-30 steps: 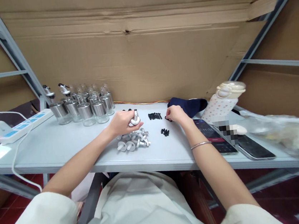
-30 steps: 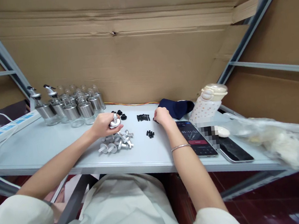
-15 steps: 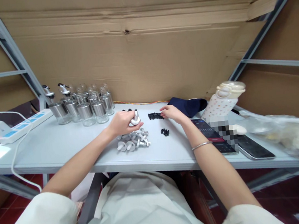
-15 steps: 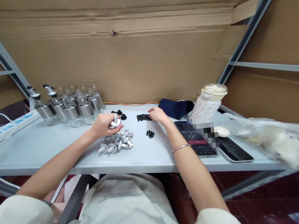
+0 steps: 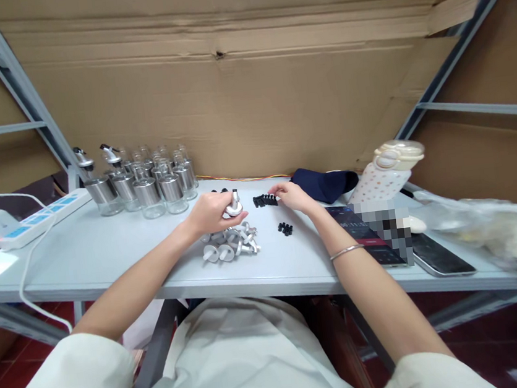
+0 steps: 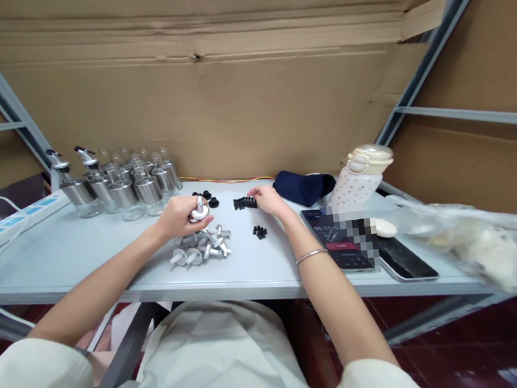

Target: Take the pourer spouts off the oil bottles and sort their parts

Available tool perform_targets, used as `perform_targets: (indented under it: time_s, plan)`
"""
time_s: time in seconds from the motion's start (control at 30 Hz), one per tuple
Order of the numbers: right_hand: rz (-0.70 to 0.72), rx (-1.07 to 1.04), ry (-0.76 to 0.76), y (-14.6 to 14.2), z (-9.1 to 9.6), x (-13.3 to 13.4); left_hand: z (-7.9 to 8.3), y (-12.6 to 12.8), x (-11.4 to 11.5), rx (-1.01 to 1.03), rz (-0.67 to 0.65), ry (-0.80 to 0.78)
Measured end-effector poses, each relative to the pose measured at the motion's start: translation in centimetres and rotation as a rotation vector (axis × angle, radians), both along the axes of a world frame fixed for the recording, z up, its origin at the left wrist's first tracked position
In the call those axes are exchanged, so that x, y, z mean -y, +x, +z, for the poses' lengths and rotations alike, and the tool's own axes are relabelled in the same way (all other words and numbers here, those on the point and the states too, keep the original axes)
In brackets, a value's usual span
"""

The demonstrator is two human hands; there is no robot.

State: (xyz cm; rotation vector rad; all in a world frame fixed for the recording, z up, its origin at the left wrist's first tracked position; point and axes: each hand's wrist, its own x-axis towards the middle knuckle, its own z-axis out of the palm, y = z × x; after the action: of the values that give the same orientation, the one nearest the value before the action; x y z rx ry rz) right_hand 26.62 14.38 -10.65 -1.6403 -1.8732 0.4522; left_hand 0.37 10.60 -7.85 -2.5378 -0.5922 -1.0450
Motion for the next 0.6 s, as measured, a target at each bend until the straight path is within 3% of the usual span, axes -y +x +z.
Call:
perform_targets:
  time_s: [0.3,0.6]
  plan:
    - [0.158,0.274,0.062,-0.3,-0.5,0.2,0.2,0.0,0.2,-0.011,-0.001,-0.007]
    - [0.162,0.282,0.056,-0.6,0.5,1.1,0.2,0.0,0.2,-0.044,0.026,-0.077]
